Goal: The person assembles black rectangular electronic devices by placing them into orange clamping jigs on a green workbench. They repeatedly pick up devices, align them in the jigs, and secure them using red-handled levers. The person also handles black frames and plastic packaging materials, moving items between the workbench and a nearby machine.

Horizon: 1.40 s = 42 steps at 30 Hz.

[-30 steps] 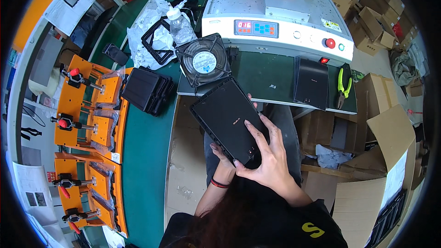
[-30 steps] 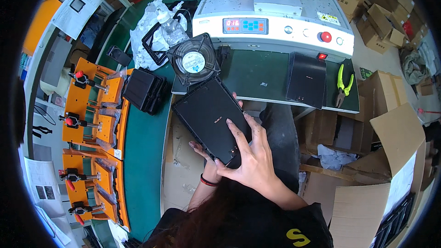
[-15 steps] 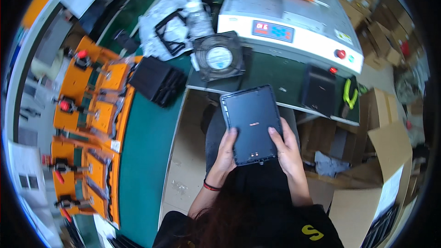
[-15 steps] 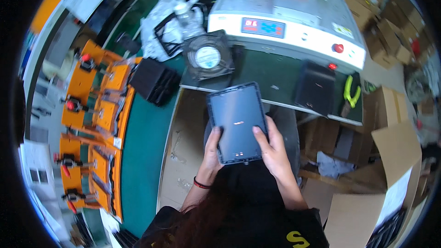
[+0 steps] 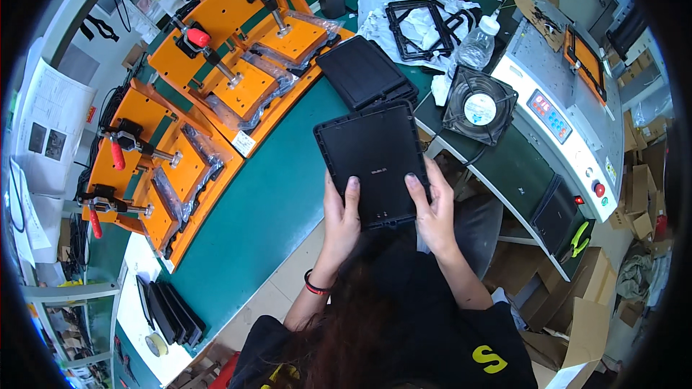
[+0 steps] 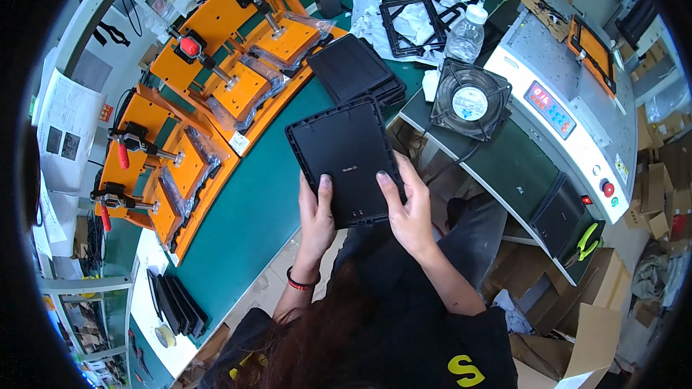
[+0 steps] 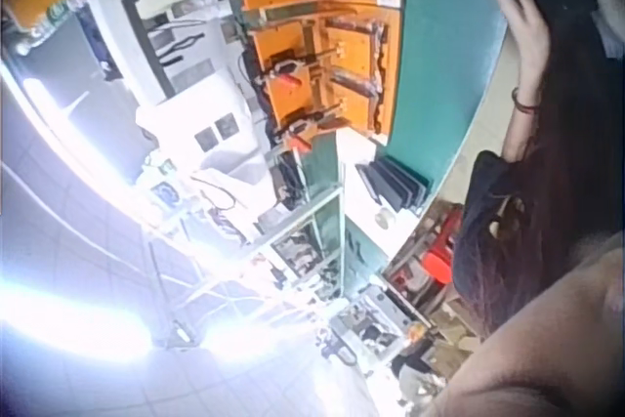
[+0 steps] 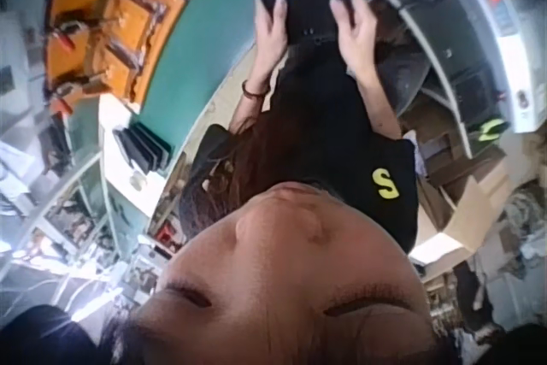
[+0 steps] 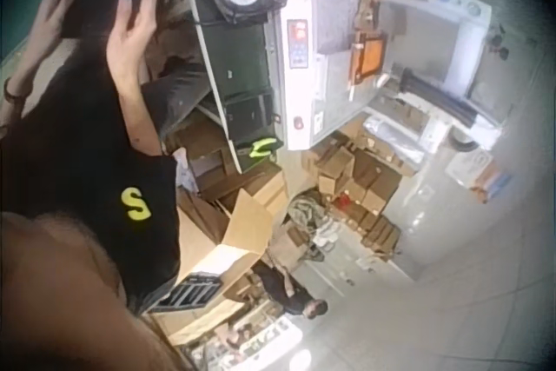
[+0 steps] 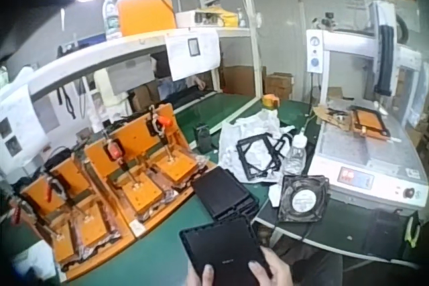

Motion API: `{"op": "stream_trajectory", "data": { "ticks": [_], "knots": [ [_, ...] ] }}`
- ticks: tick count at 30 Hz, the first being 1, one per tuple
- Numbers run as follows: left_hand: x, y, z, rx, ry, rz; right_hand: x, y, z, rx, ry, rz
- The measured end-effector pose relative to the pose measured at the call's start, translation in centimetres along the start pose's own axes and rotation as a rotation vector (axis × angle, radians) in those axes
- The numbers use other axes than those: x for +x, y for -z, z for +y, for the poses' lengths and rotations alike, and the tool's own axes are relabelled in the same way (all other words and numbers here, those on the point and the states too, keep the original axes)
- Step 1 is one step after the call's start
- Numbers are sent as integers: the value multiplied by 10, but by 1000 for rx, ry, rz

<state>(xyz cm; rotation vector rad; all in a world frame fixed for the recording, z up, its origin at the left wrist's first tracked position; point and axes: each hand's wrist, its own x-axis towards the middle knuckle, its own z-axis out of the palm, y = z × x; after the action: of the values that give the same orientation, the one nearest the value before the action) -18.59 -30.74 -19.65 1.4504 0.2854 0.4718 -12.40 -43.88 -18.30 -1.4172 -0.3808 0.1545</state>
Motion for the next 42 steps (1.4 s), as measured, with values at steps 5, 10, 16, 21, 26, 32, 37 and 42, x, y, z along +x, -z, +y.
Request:
{"op": "stream_trajectory", "data": {
  "ticks": [5, 10, 16, 21, 26, 32, 37, 42],
  "knots": [
    [11, 24, 0, 19, -16, 90, 12, -24, -2, -58, -35, -85],
    [28, 30, 16, -315, 84, 145, 3, -25, 1, -280, 254, -24],
    [46, 29, 7, -349, 133, 112, -1, -52, 10, -430, 360, -129],
    [98, 61, 20, 240, -327, 447, 21, -56, 11, -169, 115, -121],
    [219, 155, 13, 1370, -1025, 699, 19, -60, 22, -63, 45, -202],
    [316, 180, 101, 1476, -1488, 1092, -6, -62, 41, -105, -19, -316],
    [327, 165, 164, 1610, -828, 1019, 16, -82, 59, 2, -109, -342],
    [375, 229, 218, 1412, 43, 285, 77, -134, 86, 147, -117, -410]
  ]
}}
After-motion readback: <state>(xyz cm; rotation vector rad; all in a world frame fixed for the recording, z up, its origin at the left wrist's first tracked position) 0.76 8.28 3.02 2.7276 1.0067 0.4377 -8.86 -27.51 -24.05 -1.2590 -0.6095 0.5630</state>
